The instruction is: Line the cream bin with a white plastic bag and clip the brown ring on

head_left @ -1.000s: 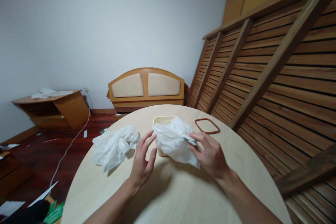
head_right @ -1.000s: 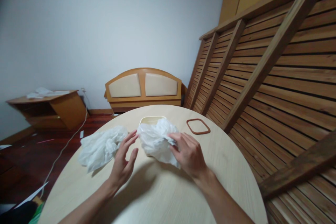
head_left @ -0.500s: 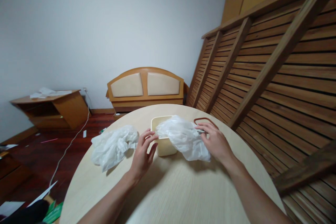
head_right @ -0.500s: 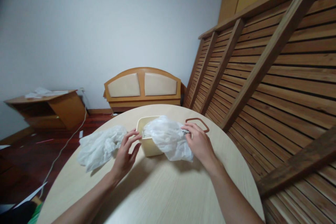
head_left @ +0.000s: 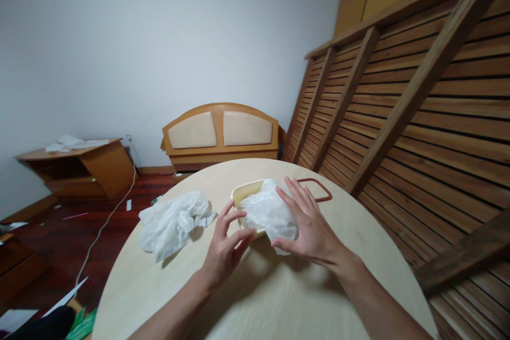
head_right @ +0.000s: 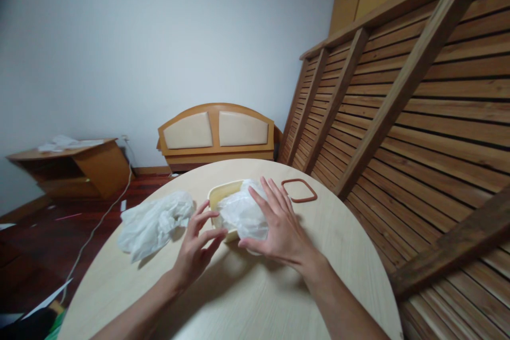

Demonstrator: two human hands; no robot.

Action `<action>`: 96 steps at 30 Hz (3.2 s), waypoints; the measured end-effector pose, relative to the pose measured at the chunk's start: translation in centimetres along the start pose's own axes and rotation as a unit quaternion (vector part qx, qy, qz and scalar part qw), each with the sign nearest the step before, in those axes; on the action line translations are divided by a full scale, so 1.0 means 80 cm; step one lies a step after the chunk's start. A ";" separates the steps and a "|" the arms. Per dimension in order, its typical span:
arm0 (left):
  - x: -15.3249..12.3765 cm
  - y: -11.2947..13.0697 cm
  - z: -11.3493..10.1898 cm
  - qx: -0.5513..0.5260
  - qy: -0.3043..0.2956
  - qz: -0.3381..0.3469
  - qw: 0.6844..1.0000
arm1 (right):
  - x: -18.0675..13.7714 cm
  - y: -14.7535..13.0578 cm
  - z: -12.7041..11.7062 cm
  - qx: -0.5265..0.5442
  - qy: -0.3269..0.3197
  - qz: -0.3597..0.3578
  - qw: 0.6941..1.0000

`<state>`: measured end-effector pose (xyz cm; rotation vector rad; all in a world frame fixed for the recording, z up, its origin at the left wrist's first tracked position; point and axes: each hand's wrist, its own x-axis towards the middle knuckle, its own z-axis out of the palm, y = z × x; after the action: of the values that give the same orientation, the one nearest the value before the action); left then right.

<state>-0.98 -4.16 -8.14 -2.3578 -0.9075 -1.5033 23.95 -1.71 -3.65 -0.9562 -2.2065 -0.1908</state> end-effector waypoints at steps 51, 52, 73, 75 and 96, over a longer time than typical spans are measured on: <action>-0.008 -0.003 0.005 0.059 -0.058 0.083 0.993 | -0.004 0.035 -0.010 0.038 -0.025 -0.038 0.998; -0.008 -0.002 0.004 0.056 -0.060 0.089 0.993 | -0.003 0.032 -0.007 0.033 -0.022 -0.039 0.998; -0.009 -0.005 0.004 0.069 -0.048 0.066 0.994 | -0.006 0.046 0.003 0.098 -0.096 0.005 0.991; -0.008 -0.006 0.004 0.066 -0.043 0.056 0.995 | -0.007 0.049 0.000 0.089 -0.108 -0.011 0.990; -0.006 -0.015 0.002 0.079 -0.052 0.054 0.994 | -0.006 0.062 -0.011 0.122 0.283 0.153 0.939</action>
<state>-1.70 -3.33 -8.81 -2.3480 -0.8720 -1.2319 28.05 1.17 -3.99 -0.9468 -1.4957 -0.0361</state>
